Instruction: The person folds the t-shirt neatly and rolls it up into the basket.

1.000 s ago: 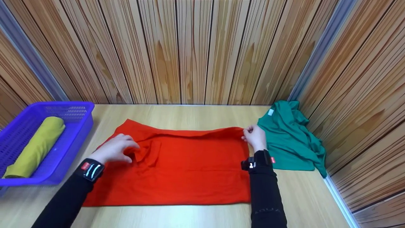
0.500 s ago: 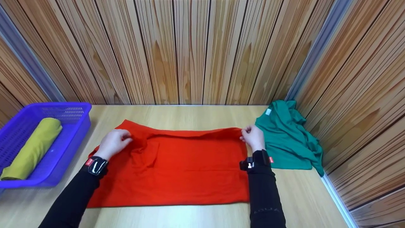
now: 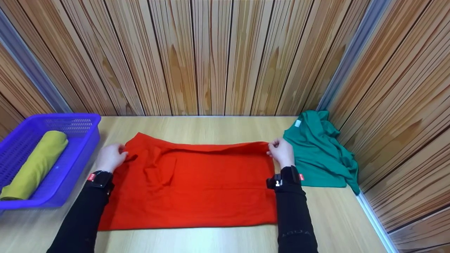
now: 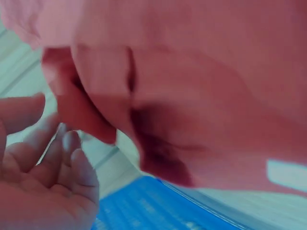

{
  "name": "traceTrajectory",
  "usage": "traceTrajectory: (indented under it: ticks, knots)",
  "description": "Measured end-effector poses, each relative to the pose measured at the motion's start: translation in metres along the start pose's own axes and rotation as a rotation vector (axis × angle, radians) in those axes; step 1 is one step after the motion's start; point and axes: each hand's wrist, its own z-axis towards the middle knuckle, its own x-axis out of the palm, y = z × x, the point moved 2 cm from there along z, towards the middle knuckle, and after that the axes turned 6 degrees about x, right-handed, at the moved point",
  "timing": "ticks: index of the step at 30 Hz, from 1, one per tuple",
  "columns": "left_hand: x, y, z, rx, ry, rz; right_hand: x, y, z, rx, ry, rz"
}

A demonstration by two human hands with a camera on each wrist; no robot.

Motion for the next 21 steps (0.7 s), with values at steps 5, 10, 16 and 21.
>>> traceTrajectory:
  ticks: [5, 10, 16, 21]
  knots:
    - [-0.002, 0.013, -0.002, 0.002, 0.104, -0.009, 0.002, 0.001, 0.001, 0.001, 0.003, -0.006]
    - [-0.004, 0.019, -0.004, 0.03, 0.136, 0.058, 0.002, 0.001, 0.002, 0.005, 0.013, -0.01]
    - [-0.011, 0.017, -0.003, -0.066, 0.082, 0.012, 0.002, 0.002, 0.001, 0.01, 0.013, -0.009]
    - [-0.02, 0.004, 0.006, -0.13, -0.009, -0.085, 0.003, 0.006, 0.0, 0.026, 0.013, -0.036]
